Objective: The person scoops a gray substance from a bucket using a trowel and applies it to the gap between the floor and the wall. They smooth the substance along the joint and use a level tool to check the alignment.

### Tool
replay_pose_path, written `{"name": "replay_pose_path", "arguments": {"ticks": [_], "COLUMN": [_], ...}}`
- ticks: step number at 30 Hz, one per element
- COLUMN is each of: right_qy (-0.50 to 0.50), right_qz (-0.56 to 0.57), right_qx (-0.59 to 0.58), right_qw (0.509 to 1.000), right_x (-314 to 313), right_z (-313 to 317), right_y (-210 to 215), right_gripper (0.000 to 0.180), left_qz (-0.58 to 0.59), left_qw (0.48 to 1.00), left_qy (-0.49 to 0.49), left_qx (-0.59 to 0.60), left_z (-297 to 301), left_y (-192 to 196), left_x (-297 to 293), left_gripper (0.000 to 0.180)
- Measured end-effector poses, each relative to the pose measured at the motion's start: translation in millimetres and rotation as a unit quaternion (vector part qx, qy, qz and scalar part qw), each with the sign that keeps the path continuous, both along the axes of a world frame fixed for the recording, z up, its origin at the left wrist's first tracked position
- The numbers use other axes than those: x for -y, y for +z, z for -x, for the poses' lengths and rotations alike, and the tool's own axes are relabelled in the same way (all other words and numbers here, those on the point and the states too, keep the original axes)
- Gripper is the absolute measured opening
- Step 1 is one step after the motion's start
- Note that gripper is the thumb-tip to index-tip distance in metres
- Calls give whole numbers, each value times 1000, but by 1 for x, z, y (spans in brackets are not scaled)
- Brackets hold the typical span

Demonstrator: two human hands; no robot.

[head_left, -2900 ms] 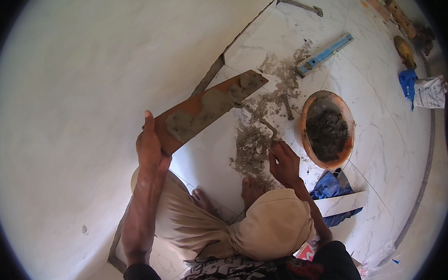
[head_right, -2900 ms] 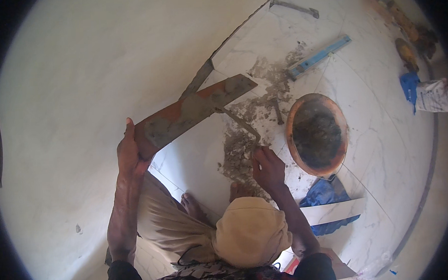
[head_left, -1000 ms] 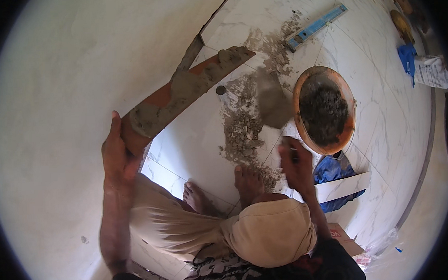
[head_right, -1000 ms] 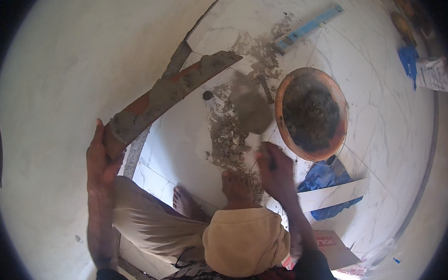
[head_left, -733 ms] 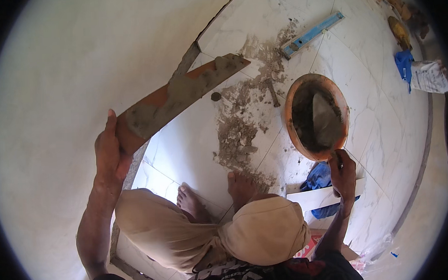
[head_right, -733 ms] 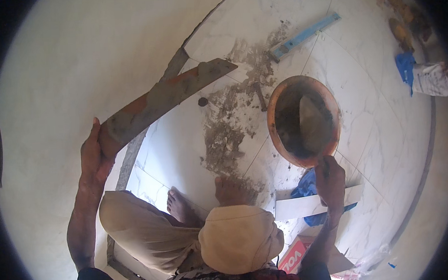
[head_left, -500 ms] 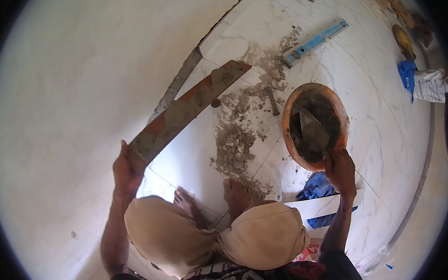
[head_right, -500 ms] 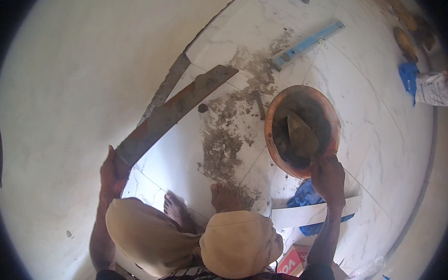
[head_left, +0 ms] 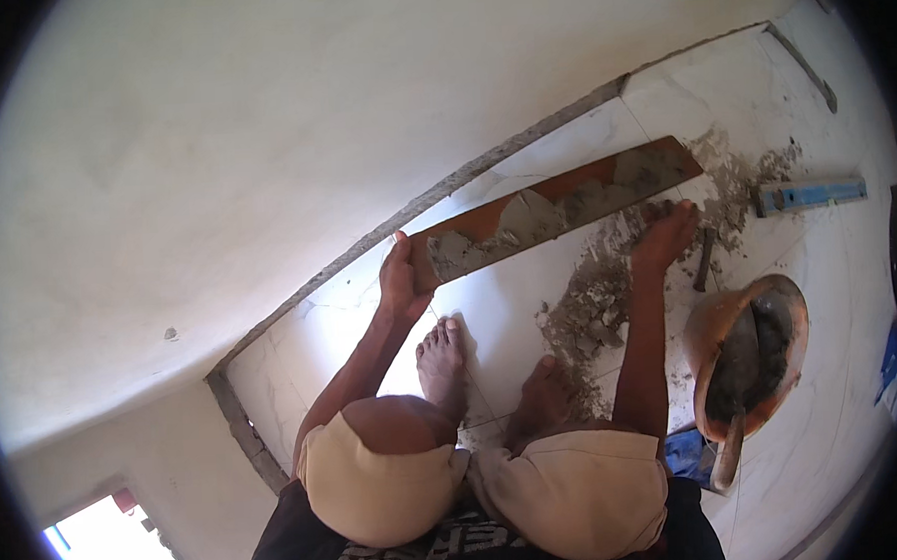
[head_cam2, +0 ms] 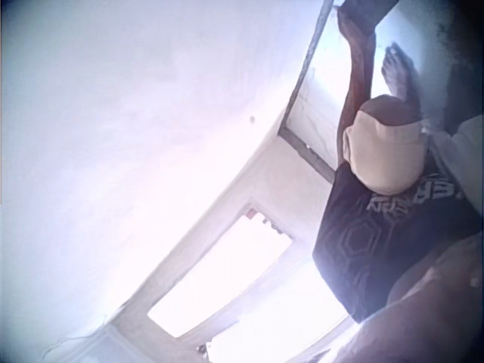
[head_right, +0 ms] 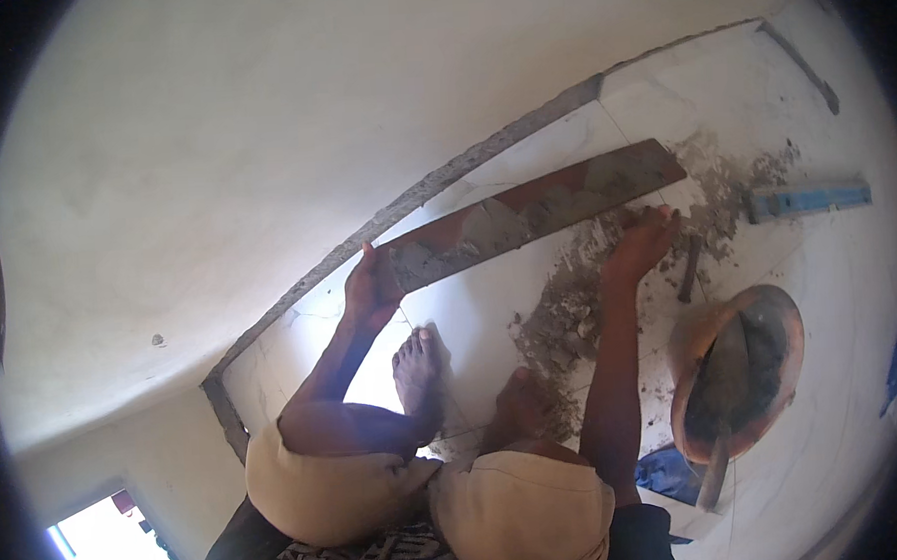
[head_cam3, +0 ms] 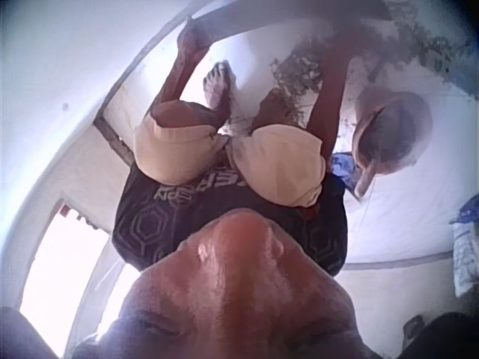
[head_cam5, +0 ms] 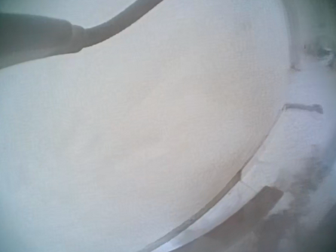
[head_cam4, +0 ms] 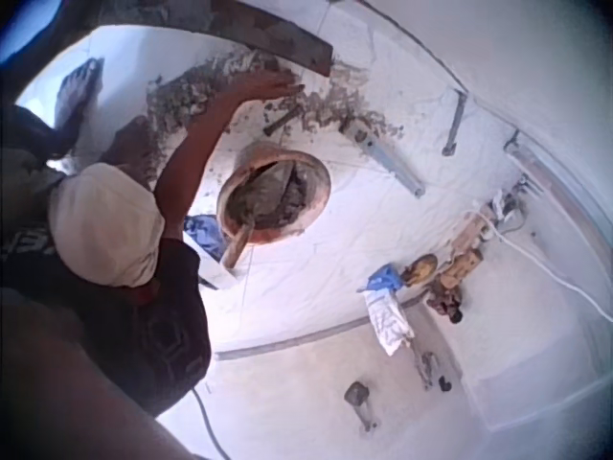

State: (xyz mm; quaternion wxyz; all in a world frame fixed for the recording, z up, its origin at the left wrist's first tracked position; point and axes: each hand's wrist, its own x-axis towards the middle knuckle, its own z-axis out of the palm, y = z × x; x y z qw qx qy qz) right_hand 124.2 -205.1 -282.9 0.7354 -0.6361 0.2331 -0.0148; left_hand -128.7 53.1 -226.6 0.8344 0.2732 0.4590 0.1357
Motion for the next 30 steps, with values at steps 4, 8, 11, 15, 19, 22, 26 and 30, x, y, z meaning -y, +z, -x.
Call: {"name": "replay_pose_path", "arguments": {"ticks": [4,8,11,15,19,22,26,30], "right_qy": [-17,129,83,99,69,101,135,145], "right_qz": [-78,-49,-264,-109,-104,-130,-134,-137], "right_qx": [27,97,82,69,59,85,134,109], "right_qw": [996,986,957,987,990,983,972,974], "right_x": [8,35,14,30,10,0,-37,-61], "right_z": [-44,-71,-74,-88,-84,-87,-96,-95], "right_y": [-29,-59,-33,-52,-44,-52,-52,-40], "right_gripper": [60,55,43,43,40,28,28,27], "left_qz": [-3,5,-10,-61,-77,-50,-65,-66], "left_qw": [1000,999,999,995,997,998,996,989], "left_qy": [9,-13,-15,-65,-6,-24,12,50], "left_qx": [-20,35,28,36,-30,-18,-62,-124], "left_z": [10,21,18,16,17,34,52,61], "left_y": [-22,-56,-46,-54,-59,-68,-77,-83], "left_x": [-4,-13,-8,-13,-12,-29,-47,-61], "left_gripper": [45,40,45,40,33,32,30,35]}}
